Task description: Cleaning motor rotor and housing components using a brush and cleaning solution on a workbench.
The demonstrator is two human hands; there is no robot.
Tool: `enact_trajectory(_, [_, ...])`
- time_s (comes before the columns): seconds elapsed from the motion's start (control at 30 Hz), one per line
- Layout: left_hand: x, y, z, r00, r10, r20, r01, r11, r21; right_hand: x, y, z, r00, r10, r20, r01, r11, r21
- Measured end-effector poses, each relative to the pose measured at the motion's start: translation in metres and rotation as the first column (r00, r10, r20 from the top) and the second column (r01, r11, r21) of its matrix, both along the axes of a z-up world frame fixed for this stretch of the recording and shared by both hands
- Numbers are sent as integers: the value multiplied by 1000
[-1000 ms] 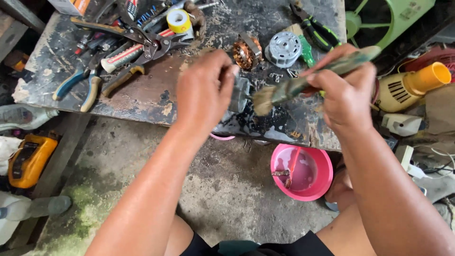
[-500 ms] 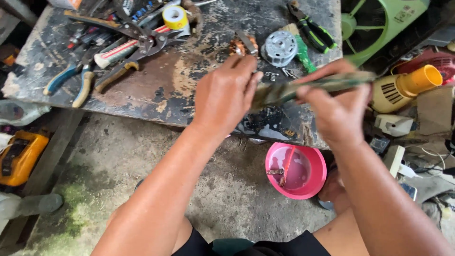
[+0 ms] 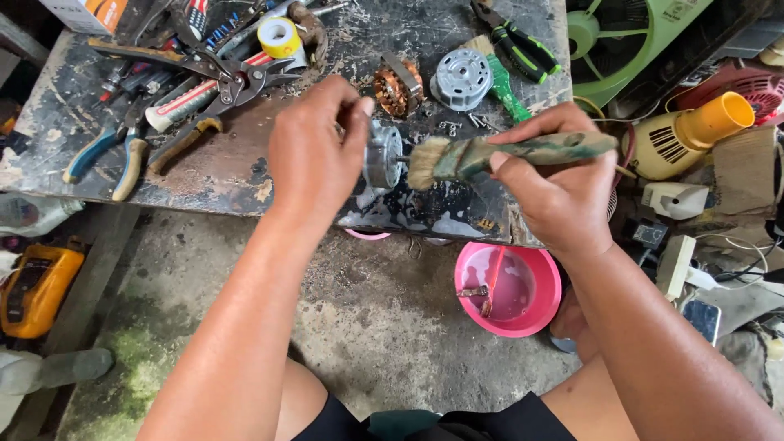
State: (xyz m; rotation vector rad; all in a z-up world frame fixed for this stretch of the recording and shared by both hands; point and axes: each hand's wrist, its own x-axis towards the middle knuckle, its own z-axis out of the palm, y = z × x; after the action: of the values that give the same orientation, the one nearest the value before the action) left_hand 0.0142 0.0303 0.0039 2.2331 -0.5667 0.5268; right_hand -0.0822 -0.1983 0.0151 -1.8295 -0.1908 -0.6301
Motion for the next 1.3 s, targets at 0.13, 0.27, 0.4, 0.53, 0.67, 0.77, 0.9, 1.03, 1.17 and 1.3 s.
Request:
enact_trajectory(0.13, [5, 11, 2, 997, 22, -69, -23, 1000, -13, -1, 1, -1, 999, -43, 9, 43, 999, -12])
enact_trajectory(0.27, [10, 14, -5, 1000, 8, -14, -8, 1000, -7, 2, -6, -14, 980, -110, 166, 86, 985, 147])
enact_trajectory(0.4, [15, 10, -5, 997, 41, -58, -39, 999, 34, 9, -10, -21, 959, -238, 152, 195, 947, 254])
enact_trajectory(0.53, [18, 6, -2, 996, 63, -66, -59, 996, 66, 4, -2, -30, 998, -56, 1, 54, 961, 270])
enact_trajectory(0.67, [21, 2, 1, 982, 112, -153, -99, 991, 95, 8, 13, -66, 988, 143, 58, -155, 905, 395])
enact_trajectory(0.77, [20, 2, 5, 982, 101, -162, -89, 993, 81, 7, 3, -59, 994, 107, -4, -103, 968, 228])
enact_trajectory(0.9, [21, 2, 4, 985, 76, -152, -66, 995, 71, 1, 4, -57, 996, 82, 23, -85, 951, 298])
enact_trajectory(1.03, [21, 0, 1, 985, 88, -147, -76, 994, 82, -5, 7, -67, 996, 91, 12, -92, 991, 96])
enact_trajectory(1.17, [22, 0, 3, 982, 94, -162, -82, 994, 78, -12, 10, -62, 998, 31, 60, -35, 998, 57])
enact_trajectory(1.3, [25, -3, 0, 986, 91, -137, -83, 994, 65, -9, 11, -69, 995, 83, 57, -88, 993, 84])
